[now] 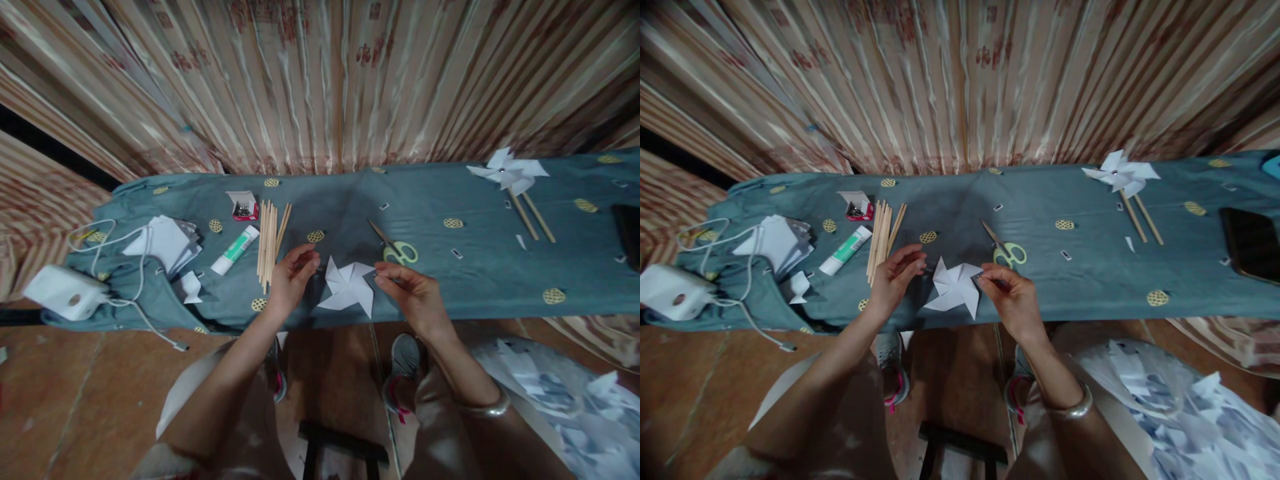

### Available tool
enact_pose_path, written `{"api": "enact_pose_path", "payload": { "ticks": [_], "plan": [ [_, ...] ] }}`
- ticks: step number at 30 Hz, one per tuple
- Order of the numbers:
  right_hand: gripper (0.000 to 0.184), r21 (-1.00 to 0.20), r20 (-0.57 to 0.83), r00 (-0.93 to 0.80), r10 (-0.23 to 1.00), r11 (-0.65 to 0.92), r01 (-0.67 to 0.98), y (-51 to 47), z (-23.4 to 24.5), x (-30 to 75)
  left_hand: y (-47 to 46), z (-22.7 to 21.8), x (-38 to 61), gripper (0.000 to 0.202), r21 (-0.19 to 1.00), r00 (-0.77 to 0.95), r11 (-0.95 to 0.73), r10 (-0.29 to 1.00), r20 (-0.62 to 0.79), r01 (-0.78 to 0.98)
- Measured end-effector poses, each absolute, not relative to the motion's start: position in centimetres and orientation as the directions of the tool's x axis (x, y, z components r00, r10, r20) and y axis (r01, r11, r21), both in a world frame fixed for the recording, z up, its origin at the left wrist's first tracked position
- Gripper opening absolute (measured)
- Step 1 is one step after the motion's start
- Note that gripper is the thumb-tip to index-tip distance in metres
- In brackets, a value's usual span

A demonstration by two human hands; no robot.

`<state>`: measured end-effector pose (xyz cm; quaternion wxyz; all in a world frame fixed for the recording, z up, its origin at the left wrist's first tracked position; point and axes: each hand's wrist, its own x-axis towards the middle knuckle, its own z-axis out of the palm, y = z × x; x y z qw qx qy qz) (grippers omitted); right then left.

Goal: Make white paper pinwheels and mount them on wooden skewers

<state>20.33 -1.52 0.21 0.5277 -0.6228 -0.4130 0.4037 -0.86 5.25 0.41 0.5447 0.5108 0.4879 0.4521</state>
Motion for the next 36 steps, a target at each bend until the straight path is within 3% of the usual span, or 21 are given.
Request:
{"api": "enact_pose_path", "payload": {
  "ticks": [8, 11, 20, 25, 31, 36],
  "plan": [
    [0.011, -0.883, 0.02, 0.242, 0.97, -0.096, 0.46, -3.2, 0.5, 18.6, 3.4, -0.3, -1.2, 0.043, 0.921, 0.295, -0.151, 0.955, 0.041, 0.36],
    [0.013, -0.821, 0.065, 0.207, 0.976, -0.065, 0.567, -3.4, 0.7, 17.7, 3.2, -0.3, -1.0, 0.047, 0.893, 0.322, -0.21, 0.943, 0.079, 0.398],
    [0.011, -0.885, 0.078, 0.223, 0.972, -0.035, 0.464, -3.0, 0.6, 17.2, 2.9, -0.7, 0.2, 0.075, 0.999, 0.271, -0.037, 0.962, 0.031, 0.015],
    [0.008, -0.922, 0.079, 0.232, 0.969, -0.017, 0.387, -2.9, 0.8, 17.4, 3.0, -0.8, 0.4, 0.085, 0.986, 0.237, 0.116, 0.968, -0.085, -0.117],
    [0.005, -0.935, 0.132, 0.232, 0.964, 0.043, 0.353, -2.9, 0.8, 17.5, 2.9, -0.3, 0.8, 0.092, 0.918, 0.348, 0.343, 0.9, -0.261, -0.197],
    [0.004, -0.905, 0.185, 0.19, 0.964, 0.092, 0.414, -3.0, 1.1, 17.1, 2.9, -0.4, 1.2, 0.082, 0.946, 0.282, 0.258, 0.939, -0.197, -0.198]
  ]
}}
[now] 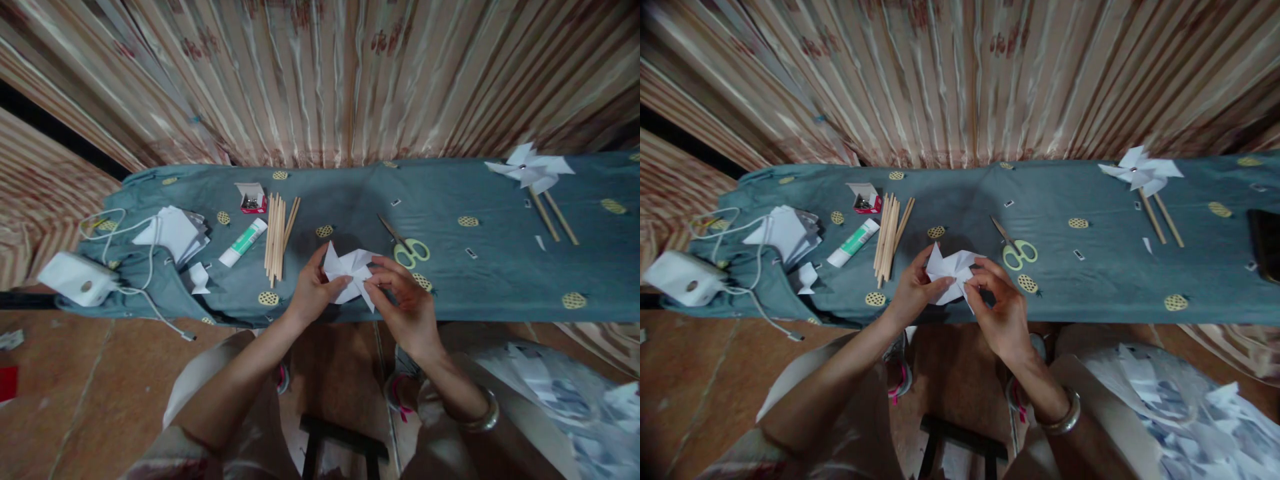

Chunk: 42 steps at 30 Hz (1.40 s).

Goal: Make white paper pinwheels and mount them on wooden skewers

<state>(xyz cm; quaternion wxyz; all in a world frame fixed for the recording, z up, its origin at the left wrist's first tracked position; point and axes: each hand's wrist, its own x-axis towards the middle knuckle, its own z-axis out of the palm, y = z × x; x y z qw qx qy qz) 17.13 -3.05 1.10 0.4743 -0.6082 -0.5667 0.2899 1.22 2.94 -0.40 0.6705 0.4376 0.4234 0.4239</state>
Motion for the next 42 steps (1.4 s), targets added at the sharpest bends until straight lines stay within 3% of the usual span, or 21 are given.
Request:
{"api": "enact_pose_path", "payload": {
  "ticks": [7, 17, 42],
  "plan": [
    [0.004, -0.797, 0.312, 0.152, 0.938, 0.171, 0.579, -3.16, 1.63, 17.07, 2.9, -0.13, 1.53, 0.069, 0.984, 0.205, 0.157, 0.969, -0.138, -0.078],
    [0.006, -0.653, 0.418, 0.035, 0.908, 0.273, 0.707, -3.15, 1.21, 17.18, 2.62, -0.31, 1.99, 0.074, 0.983, 0.253, 0.162, 0.958, -0.136, -0.086],
    [0.005, -0.641, 0.378, -0.008, 0.926, 0.268, 0.719, -3.09, 1.04, 17.21, 2.27, 0.49, 1.76, 0.059, 0.992, 0.319, 0.122, 0.941, -0.108, -0.023]
  ]
}}
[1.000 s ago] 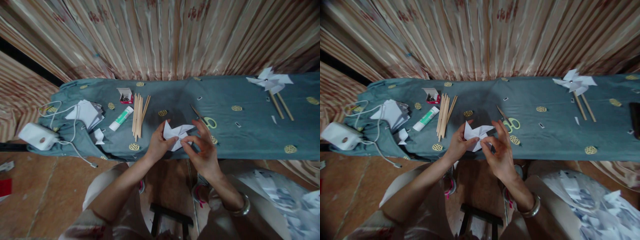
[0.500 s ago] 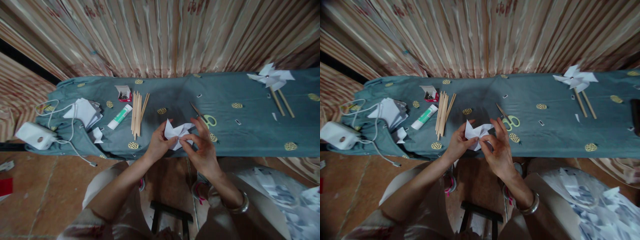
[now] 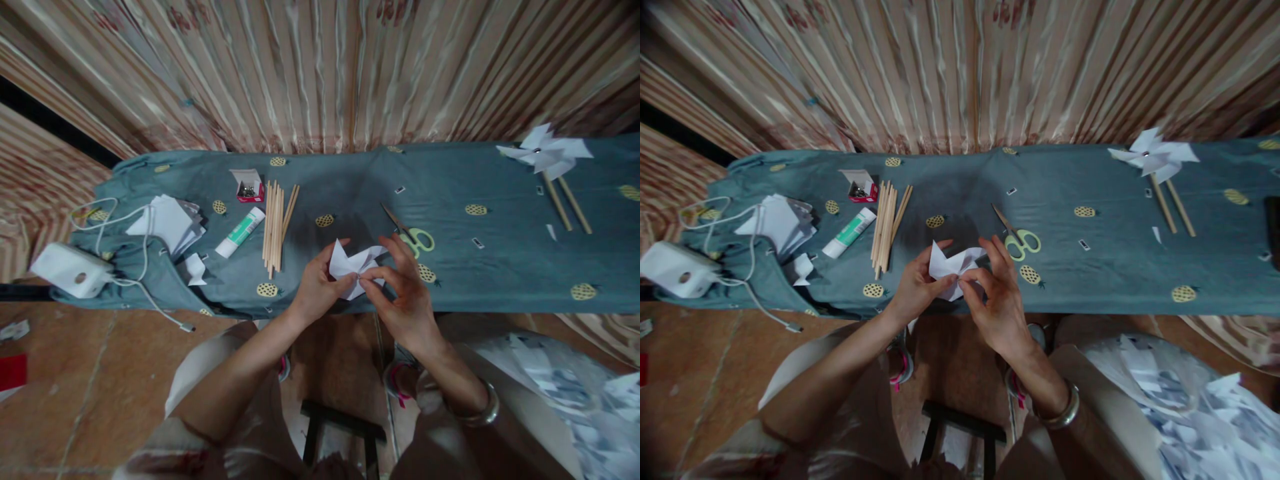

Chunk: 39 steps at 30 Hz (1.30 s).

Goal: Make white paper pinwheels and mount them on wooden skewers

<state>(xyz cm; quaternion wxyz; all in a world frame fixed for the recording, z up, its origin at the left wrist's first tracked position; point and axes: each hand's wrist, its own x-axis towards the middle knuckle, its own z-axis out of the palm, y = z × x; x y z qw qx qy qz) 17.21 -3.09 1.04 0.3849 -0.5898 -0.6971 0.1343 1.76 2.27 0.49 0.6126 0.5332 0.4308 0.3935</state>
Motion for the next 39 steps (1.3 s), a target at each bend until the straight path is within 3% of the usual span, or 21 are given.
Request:
{"api": "enact_pose_path", "payload": {
  "ticks": [39],
  "plan": [
    [0.005, -0.674, 0.366, 0.001, 0.93, 0.265, 0.69, -3.13, 1.18, 17.04, 1.98, 0.83, 1.55, 0.057, 0.994, 0.321, 0.109, 0.941, -0.108, 0.013]
  ]
}}
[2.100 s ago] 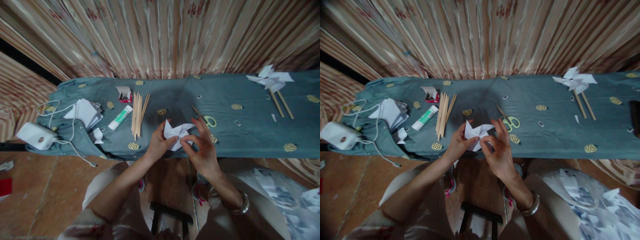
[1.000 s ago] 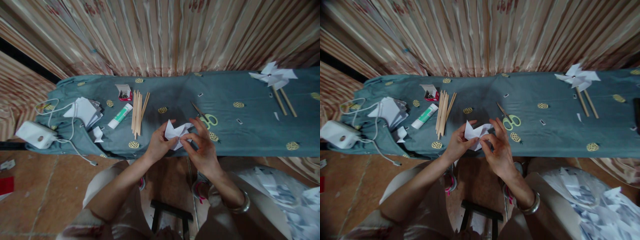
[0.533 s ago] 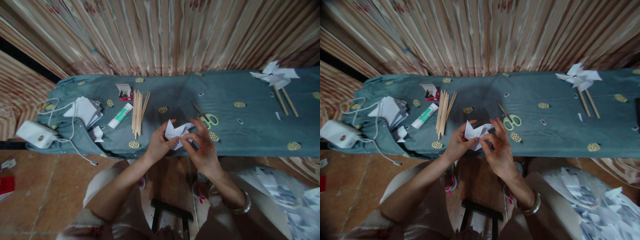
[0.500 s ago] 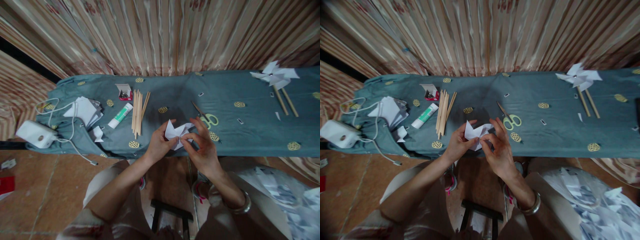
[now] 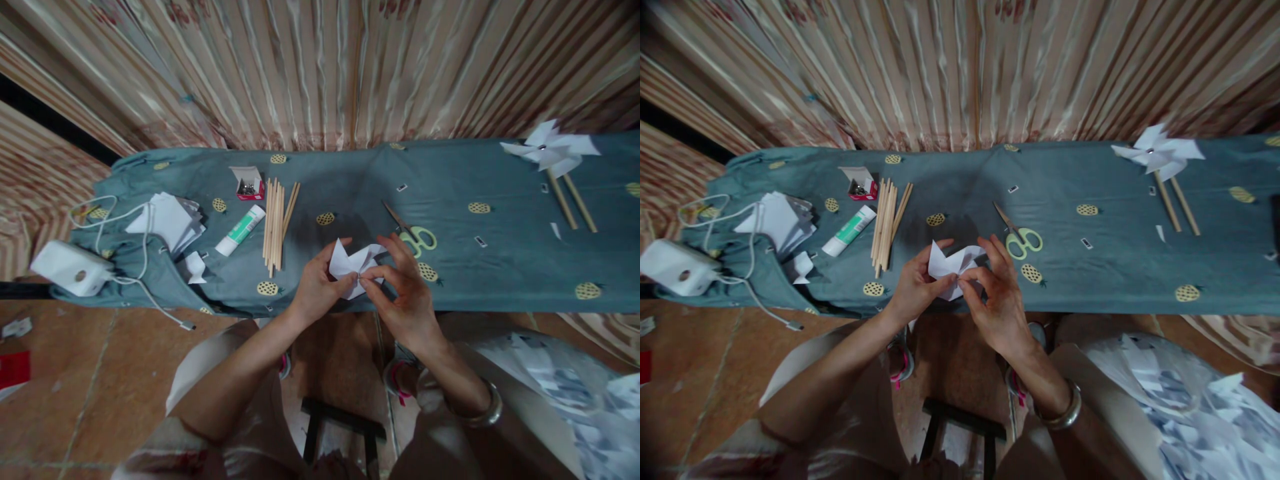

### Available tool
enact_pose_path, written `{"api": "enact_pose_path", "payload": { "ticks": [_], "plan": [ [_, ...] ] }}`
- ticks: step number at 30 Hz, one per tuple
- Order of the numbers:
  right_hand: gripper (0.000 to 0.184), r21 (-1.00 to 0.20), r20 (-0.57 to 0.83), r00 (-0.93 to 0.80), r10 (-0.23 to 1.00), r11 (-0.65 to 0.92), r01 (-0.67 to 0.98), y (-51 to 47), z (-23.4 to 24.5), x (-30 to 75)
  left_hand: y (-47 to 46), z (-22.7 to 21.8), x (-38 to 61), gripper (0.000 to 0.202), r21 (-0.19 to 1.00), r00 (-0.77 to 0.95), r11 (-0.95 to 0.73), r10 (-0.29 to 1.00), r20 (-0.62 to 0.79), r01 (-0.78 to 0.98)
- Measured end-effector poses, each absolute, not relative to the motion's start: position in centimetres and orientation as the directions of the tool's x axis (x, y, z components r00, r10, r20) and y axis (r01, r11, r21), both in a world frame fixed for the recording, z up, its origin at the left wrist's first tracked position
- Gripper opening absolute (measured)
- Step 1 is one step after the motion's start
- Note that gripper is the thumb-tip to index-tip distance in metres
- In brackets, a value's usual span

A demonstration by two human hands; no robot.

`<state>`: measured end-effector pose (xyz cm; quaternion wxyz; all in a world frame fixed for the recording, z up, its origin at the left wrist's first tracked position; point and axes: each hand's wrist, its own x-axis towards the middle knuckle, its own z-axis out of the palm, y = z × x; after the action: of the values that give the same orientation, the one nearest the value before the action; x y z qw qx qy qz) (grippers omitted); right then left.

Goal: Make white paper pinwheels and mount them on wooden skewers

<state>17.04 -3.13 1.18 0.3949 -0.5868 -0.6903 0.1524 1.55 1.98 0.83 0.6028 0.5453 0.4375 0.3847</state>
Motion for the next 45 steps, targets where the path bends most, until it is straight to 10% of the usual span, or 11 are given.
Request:
{"api": "enact_pose_path", "payload": {
  "ticks": [26, 45],
  "plan": [
    [0.004, -0.677, 0.366, -0.002, 0.931, 0.268, 0.686, -3.14, 1.16, 17.03, 1.96, 0.79, 1.43, 0.059, 0.995, 0.33, 0.094, 0.939, -0.098, 0.027],
    [0.01, -0.901, 0.119, 0.148, 0.982, 0.045, 0.431, -2.85, 1.21, 17.24, 2.25, 0.8, 0.75, 0.061, 0.996, 0.438, -0.055, 0.899, 0.016, 0.077]
  ]
}}
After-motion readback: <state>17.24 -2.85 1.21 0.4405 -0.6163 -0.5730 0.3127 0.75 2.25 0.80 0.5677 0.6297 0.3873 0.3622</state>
